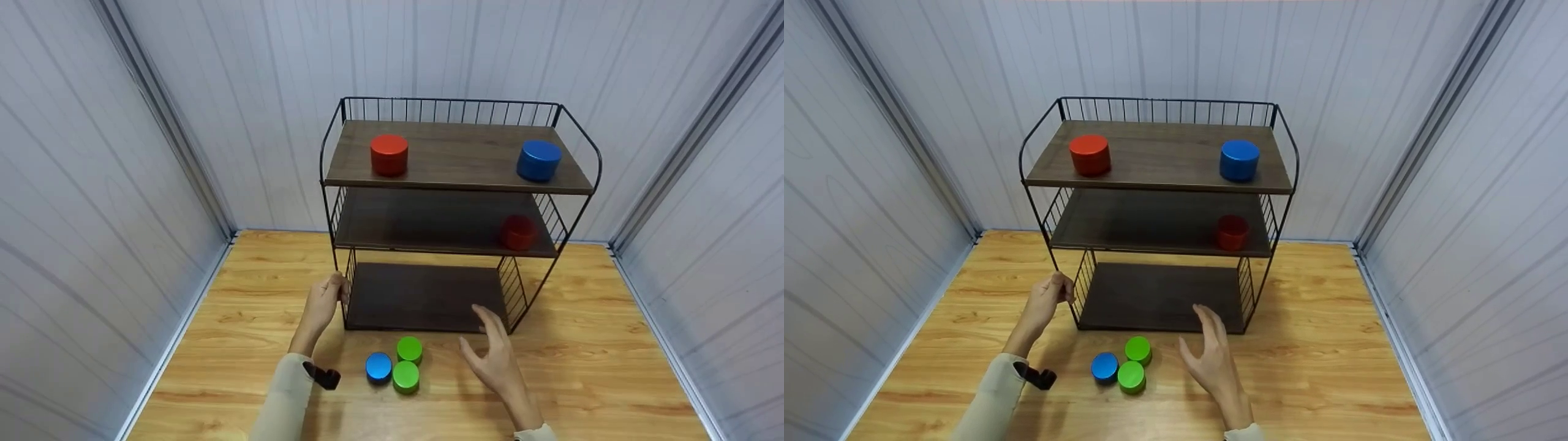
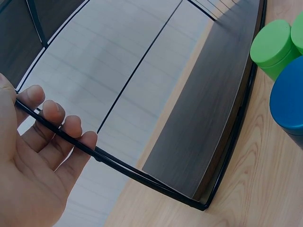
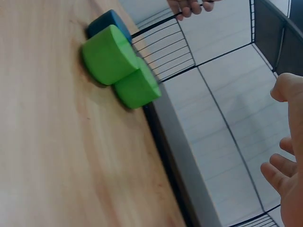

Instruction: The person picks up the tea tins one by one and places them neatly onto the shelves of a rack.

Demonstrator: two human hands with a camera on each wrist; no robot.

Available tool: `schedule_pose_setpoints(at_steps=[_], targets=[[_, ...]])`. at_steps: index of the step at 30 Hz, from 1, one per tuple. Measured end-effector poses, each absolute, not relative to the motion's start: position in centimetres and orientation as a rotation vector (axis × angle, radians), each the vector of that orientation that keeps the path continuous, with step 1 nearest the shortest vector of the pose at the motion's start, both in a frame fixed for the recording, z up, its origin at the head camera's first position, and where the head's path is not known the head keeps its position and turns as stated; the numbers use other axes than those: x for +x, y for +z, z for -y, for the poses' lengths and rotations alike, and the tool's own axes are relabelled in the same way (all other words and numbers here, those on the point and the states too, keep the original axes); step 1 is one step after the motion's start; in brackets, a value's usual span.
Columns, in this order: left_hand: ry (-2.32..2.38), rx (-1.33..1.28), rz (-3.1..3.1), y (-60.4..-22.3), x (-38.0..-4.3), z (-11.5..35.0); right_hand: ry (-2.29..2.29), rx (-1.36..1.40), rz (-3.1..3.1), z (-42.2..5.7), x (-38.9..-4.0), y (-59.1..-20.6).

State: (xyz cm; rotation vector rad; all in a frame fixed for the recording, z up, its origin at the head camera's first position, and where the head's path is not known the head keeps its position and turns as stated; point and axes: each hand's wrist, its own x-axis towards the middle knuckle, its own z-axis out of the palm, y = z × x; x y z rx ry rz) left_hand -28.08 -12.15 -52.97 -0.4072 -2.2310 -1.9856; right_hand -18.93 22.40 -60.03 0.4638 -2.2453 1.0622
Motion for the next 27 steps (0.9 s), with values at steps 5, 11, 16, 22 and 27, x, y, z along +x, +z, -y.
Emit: schedule_pose_setpoints(at_steps=[5,11,16,22,27], targets=[[-2.003,-0.412,2.231,-53.0,-28.1,12.2,1.080,0.447,2.289,-21.8,-18.7,-61.0],[-1.974,-0.389,2.240,-53.2,-28.2,12.0,1.116,0.448,2.307,-21.0,-18.6,-62.1],[-1.956,-0.368,2.236,-53.6,-28.2,12.0,1.212,0.415,2.347,-20.2,-18.4,-63.0],[-1.966,-0.345,2.248,-53.4,-27.9,12.1,1.321,0.415,2.410,-19.6,-18.4,-63.9],[-1.986,-0.369,2.271,-53.2,-28.0,12.2,1.321,0.437,2.464,-19.1,-18.5,-64.4]])
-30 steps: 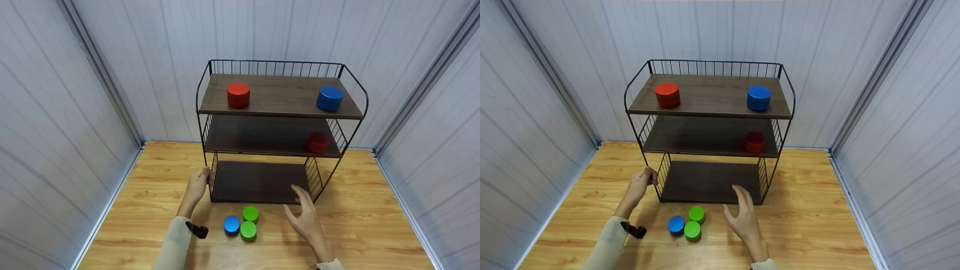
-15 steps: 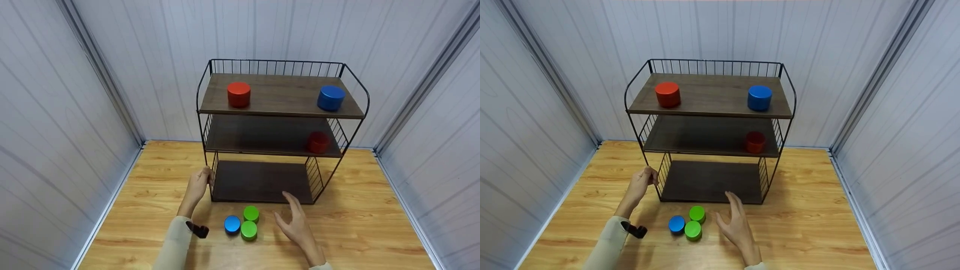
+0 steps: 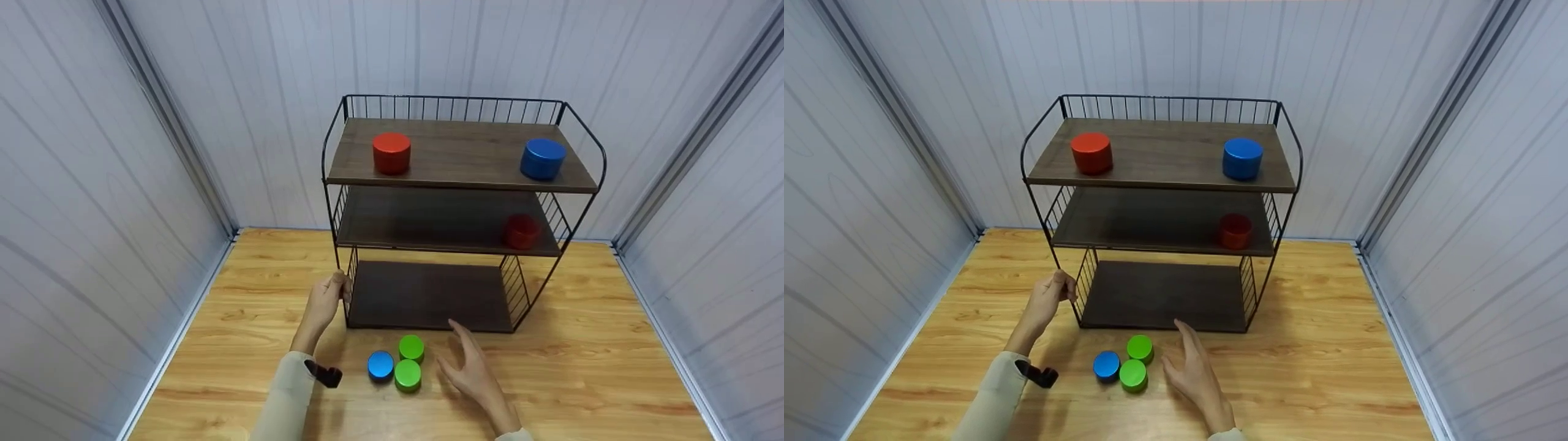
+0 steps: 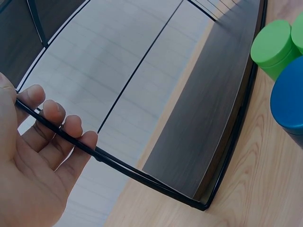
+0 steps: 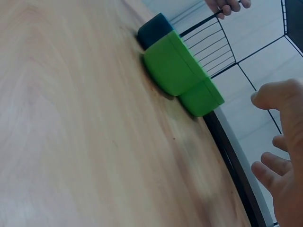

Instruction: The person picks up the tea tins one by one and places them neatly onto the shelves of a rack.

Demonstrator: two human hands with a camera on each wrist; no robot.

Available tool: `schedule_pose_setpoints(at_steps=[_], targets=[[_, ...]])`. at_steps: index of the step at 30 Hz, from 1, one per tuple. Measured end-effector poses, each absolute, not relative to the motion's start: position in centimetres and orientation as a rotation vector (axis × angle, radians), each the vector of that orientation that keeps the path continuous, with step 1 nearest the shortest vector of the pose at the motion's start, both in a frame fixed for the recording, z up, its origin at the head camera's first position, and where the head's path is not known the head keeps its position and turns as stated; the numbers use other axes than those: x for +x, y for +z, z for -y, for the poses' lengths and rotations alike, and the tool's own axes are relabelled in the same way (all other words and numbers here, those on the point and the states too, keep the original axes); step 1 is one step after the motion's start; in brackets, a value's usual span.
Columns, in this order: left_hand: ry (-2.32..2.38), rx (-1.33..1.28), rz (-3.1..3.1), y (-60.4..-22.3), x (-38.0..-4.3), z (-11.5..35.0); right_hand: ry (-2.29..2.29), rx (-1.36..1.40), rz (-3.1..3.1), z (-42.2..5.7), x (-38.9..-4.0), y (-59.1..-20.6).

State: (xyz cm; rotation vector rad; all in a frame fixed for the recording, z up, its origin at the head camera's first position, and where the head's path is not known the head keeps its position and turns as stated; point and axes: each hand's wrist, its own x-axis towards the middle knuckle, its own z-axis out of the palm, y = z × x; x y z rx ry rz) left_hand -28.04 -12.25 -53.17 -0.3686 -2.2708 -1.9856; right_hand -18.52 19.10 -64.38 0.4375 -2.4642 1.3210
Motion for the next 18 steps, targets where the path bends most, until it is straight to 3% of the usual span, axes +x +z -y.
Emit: schedule_pose_setpoints(at_steps=[18], targets=[[-2.000,-0.379,2.264,-55.7,-29.8,12.8,1.338,0.539,2.786,-17.8,-19.4,-64.5]])
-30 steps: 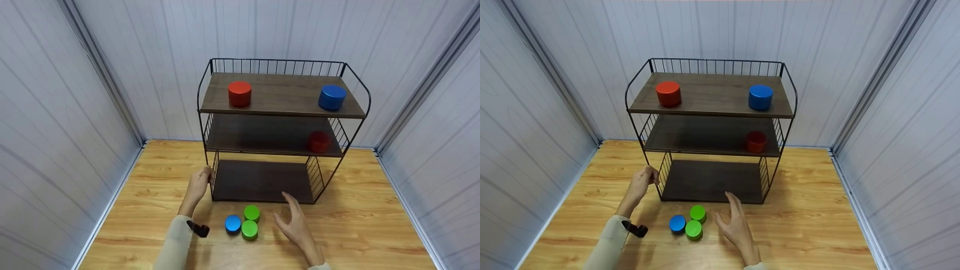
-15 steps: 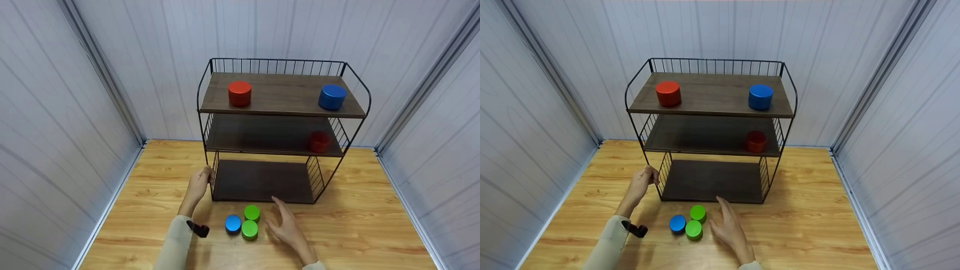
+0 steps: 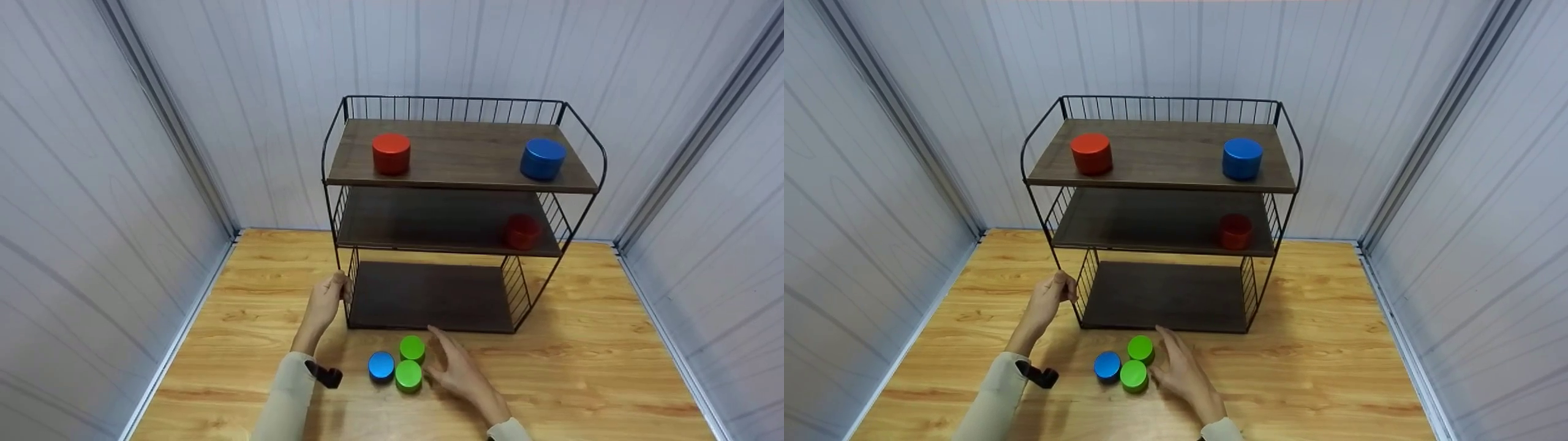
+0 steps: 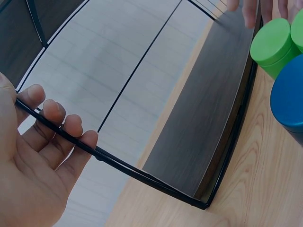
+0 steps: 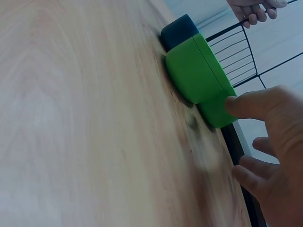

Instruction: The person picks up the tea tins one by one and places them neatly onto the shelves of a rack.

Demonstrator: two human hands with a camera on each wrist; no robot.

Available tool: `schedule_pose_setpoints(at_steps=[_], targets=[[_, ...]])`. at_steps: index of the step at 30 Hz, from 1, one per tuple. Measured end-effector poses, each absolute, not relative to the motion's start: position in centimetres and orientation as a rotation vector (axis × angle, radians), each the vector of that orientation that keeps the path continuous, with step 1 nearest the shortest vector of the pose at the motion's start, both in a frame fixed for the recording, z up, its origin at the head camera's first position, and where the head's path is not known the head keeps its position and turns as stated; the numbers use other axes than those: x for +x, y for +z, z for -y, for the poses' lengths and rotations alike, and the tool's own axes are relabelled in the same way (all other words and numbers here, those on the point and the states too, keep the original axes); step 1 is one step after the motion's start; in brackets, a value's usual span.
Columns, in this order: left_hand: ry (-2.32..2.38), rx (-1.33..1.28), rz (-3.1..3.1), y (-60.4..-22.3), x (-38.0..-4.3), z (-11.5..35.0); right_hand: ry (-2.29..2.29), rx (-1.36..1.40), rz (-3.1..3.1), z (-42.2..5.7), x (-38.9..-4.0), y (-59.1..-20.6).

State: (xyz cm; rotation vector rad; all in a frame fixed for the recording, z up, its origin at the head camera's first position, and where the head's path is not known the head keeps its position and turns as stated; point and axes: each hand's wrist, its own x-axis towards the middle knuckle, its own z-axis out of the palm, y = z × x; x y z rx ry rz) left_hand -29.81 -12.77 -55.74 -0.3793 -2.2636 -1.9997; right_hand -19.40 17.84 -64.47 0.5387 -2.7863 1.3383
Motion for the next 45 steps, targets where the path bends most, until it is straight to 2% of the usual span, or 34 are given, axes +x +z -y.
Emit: schedule_pose_setpoints(at_steps=[45], targets=[[-1.965,-0.341,2.264,-55.1,-29.3,12.4,1.186,0.744,2.878,-15.9,-21.5,-63.9]])
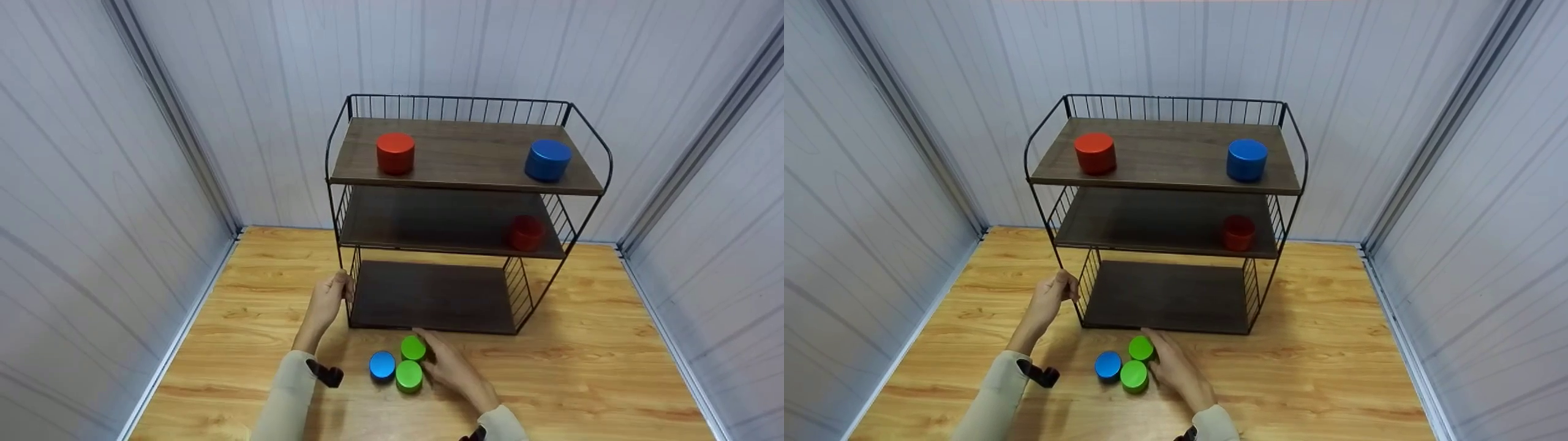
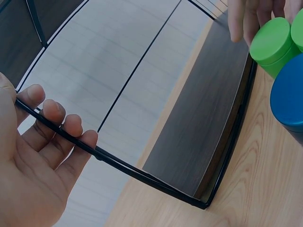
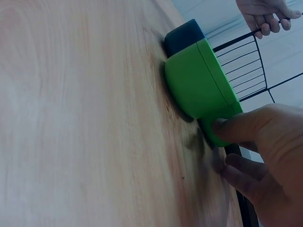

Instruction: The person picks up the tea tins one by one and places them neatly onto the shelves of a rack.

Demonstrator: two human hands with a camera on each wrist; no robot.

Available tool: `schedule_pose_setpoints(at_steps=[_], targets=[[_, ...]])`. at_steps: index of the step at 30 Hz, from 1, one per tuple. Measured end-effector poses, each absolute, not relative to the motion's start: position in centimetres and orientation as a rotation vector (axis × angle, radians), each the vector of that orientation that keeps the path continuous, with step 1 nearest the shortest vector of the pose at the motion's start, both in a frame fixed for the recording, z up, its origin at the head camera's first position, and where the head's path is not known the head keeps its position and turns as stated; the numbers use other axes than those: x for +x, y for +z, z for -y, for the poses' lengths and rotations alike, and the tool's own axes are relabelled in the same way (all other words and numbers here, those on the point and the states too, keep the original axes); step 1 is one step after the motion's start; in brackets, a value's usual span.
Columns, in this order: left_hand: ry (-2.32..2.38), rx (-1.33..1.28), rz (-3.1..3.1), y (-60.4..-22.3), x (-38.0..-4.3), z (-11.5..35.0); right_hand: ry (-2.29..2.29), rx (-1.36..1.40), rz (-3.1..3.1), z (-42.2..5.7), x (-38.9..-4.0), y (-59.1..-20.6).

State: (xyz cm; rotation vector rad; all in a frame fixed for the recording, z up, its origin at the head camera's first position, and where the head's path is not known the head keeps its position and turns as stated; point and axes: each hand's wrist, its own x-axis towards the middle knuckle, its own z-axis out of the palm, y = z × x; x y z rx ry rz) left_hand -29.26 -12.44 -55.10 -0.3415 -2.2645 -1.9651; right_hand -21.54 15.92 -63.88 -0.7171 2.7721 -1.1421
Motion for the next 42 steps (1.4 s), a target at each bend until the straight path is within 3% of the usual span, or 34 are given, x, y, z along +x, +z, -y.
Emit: schedule_pose_setpoints(at_steps=[4,14,42], targets=[[-1.968,-0.336,2.262,-53.7,-28.4,12.1,-1.128,-0.744,-2.766,-15.8,-21.7,-63.9],[-1.963,-0.341,2.285,-55.7,-29.9,12.5,-1.112,-0.758,-2.773,-15.8,-21.8,-64.0],[-1.969,-0.389,2.268,-55.7,-29.8,12.7,-1.266,-0.683,-2.837,-16.6,-21.9,-63.7]])
